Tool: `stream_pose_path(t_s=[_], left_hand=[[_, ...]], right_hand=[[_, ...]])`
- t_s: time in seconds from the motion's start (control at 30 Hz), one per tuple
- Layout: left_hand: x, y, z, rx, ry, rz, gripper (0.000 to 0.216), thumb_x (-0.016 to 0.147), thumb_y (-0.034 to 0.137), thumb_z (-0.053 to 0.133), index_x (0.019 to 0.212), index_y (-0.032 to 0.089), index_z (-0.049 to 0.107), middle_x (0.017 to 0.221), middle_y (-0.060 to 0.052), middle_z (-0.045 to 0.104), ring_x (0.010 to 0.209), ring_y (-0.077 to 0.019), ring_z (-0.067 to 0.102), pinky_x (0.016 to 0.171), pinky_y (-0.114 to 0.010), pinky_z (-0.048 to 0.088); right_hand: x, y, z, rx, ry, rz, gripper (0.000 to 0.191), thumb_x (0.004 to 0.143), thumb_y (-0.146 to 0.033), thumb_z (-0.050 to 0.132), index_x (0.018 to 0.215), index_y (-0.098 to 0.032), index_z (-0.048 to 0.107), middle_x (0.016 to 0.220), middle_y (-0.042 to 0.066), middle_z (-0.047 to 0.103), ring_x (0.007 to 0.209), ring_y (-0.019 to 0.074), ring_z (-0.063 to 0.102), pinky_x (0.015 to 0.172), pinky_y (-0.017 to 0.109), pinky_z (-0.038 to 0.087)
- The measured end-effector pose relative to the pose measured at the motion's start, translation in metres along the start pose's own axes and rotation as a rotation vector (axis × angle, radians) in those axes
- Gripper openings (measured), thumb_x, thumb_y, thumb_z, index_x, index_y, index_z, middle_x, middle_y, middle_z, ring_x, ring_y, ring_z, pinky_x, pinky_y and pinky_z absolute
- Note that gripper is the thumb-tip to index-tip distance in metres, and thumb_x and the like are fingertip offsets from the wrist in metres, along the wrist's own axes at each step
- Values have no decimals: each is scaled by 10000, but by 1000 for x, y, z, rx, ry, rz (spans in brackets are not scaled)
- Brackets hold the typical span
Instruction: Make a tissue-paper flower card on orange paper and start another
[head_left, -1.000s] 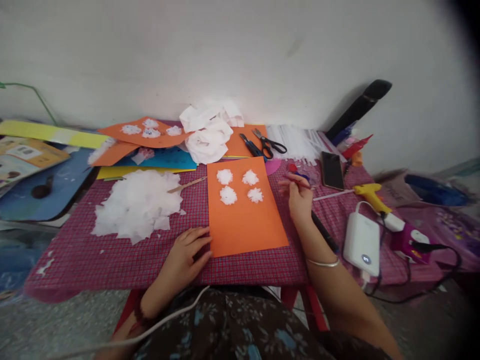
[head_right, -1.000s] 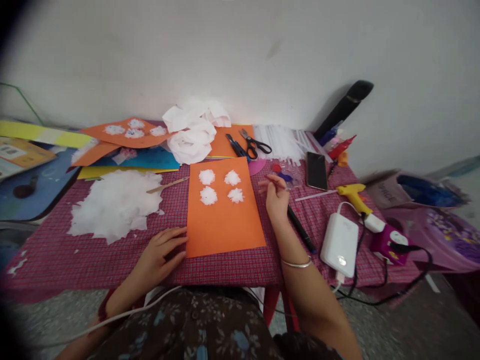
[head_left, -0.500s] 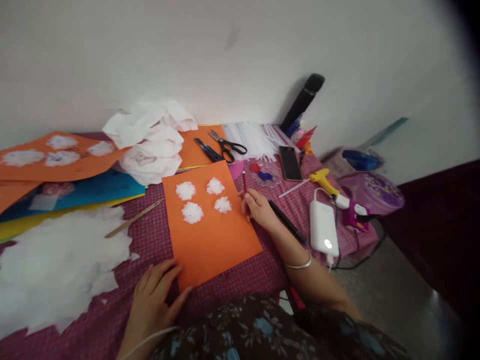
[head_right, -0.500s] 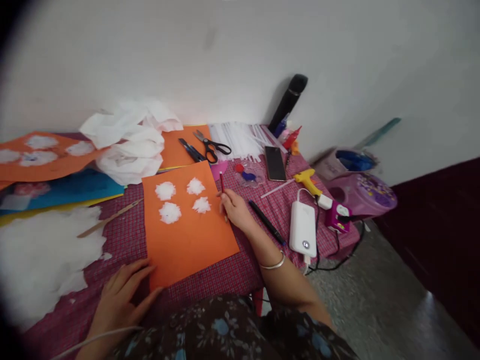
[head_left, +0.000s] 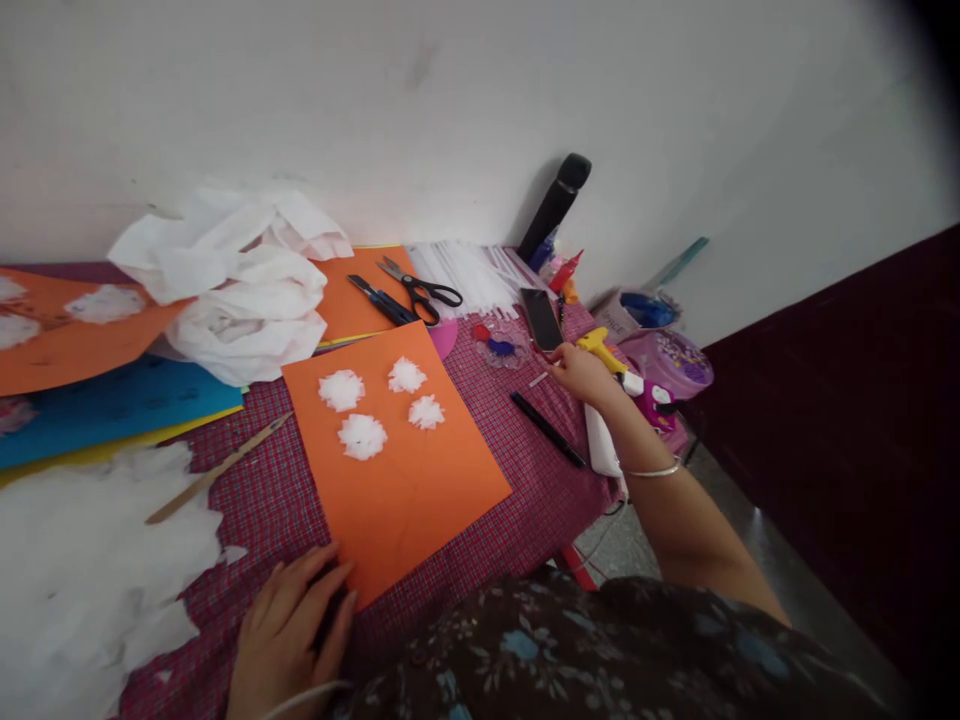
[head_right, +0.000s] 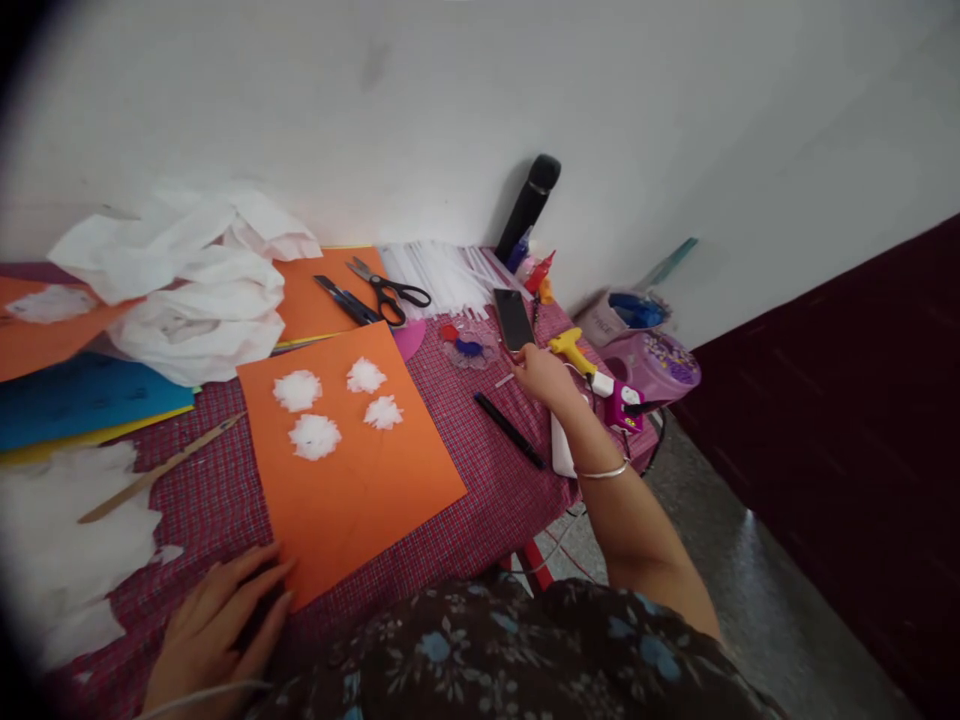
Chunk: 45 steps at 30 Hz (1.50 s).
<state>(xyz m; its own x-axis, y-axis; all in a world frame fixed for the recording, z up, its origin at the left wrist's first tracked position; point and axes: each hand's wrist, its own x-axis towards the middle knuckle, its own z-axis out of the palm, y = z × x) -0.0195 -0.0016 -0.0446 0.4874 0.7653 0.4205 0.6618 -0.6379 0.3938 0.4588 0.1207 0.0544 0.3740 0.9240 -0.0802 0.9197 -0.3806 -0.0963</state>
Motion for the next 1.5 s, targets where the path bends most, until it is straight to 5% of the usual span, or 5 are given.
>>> stream_pose_path(t_s=[0.23, 0.53, 0.77, 0.93, 1.5], left_hand=[[-6, -4, 4, 17, 27, 24, 212, 961, 333, 537, 1117, 226, 632, 1181, -97, 686, 1070, -261, 647, 1043, -472, 431], [1, -1, 1, -8, 26, -5, 193, 951, 337, 556, 1069, 231, 666, 1161, -82, 697, 1032, -269, 672, 995, -482, 467], [7, 5, -7, -28, -20, -22, 184, 961, 318, 548, 1068, 209, 650, 1157, -114, 675, 1023, -287, 658, 920, -498, 491], [5, 0, -5, -21, -9, -8, 215, 971, 379, 528, 1060, 229, 655, 1153, -94, 681, 992, -285, 668, 901, -490, 489], [5, 17, -9, -4, 70, -126, 201, 976, 384, 550, 1046, 250, 682, 1117, -60, 717, 1005, -240, 692, 969, -454, 510]], right_hand=[[-2, 4, 9, -118, -79, 21, 217, 915, -257, 539, 1074, -159, 649, 1061, 152, 756, 979, 269, 714, 798, 311, 487], [62, -20, -6, -41, 44, -64, 347, 920, -312, 549, 1221, -152, 612, 1176, 159, 721, 1070, 282, 677, 890, 350, 495], [64, 55, -53, 101, 407, -30, 357, 909, -272, 482, 1184, -135, 665, 1090, 157, 732, 975, 286, 663, 864, 383, 498], [50, 93, -51, 34, 295, 21, 339, 880, -248, 490, 1096, -130, 724, 1043, 142, 757, 936, 256, 669, 826, 329, 492], [140, 66, -6, -69, 67, 111, 356, 948, -292, 502, 1036, -46, 744, 957, 276, 729, 857, 279, 695, 697, 323, 430]])
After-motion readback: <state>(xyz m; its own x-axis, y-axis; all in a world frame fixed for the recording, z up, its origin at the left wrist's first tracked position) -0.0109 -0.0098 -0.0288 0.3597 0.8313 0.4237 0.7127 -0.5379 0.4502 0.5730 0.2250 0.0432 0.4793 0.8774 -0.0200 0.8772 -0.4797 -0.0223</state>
